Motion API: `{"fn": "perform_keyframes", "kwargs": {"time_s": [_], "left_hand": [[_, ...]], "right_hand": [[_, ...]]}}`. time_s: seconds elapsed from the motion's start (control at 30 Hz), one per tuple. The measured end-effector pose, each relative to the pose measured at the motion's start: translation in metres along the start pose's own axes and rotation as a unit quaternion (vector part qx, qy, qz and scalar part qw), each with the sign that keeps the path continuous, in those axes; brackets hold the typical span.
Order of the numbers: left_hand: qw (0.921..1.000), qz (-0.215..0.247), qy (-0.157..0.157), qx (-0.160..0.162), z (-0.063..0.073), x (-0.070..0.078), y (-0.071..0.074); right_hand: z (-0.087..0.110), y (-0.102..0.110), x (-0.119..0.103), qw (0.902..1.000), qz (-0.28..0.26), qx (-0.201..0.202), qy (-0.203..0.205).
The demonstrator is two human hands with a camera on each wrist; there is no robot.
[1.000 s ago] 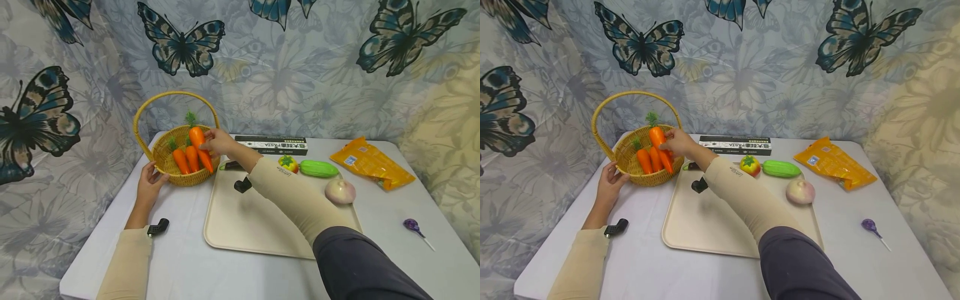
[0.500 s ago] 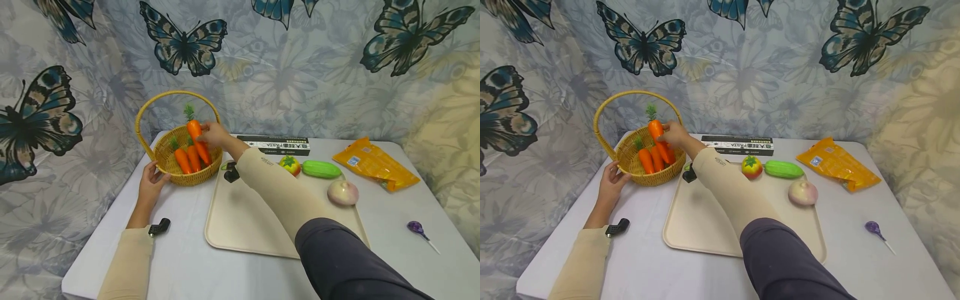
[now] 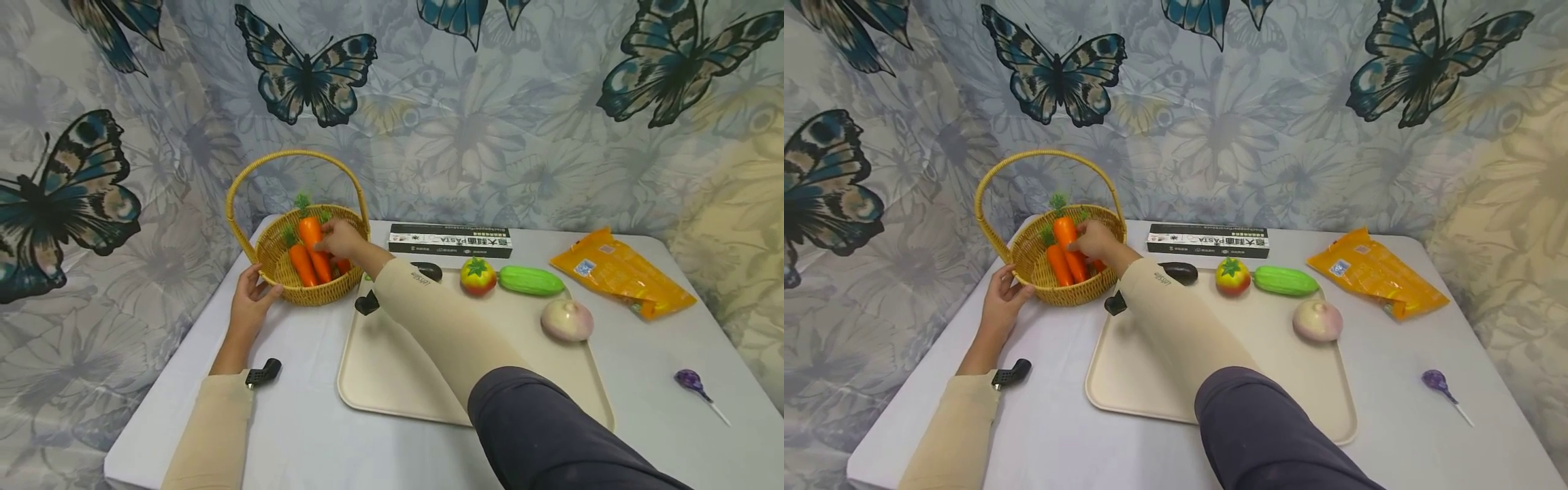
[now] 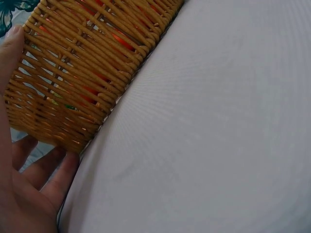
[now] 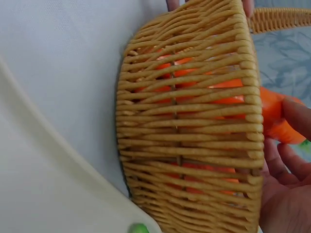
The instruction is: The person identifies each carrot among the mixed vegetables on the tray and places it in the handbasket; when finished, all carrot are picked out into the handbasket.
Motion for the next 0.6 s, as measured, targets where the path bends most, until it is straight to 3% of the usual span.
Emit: {"fn": "perform_keyframes", "kwargs": {"time_s": [0.23, 0.6], "left_hand": [[0.9999, -0.009, -0.003, -0.004, 0.0001, -0.0004, -0.0023], [0.9999, -0.017, 0.002, 0.001, 0.0, -0.0013, 0.0014]], "right_hand": [[0.0041, -0.0031, 0.0037, 0.9997, 0.009, 0.012, -0.018], [0.0043, -0.0052, 0.0032, 0.9998, -0.013, 0.006, -0.01]]}}
Point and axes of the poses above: each hand's wrist, its own z-axis away from the middle knuckle, its own y-axis out of the back of the hand, x = y × z, the point moved 10 cm from there along -z, towards the middle knuckle, and after that the axes turned 9 degrees about z, right-handed, at the moved point
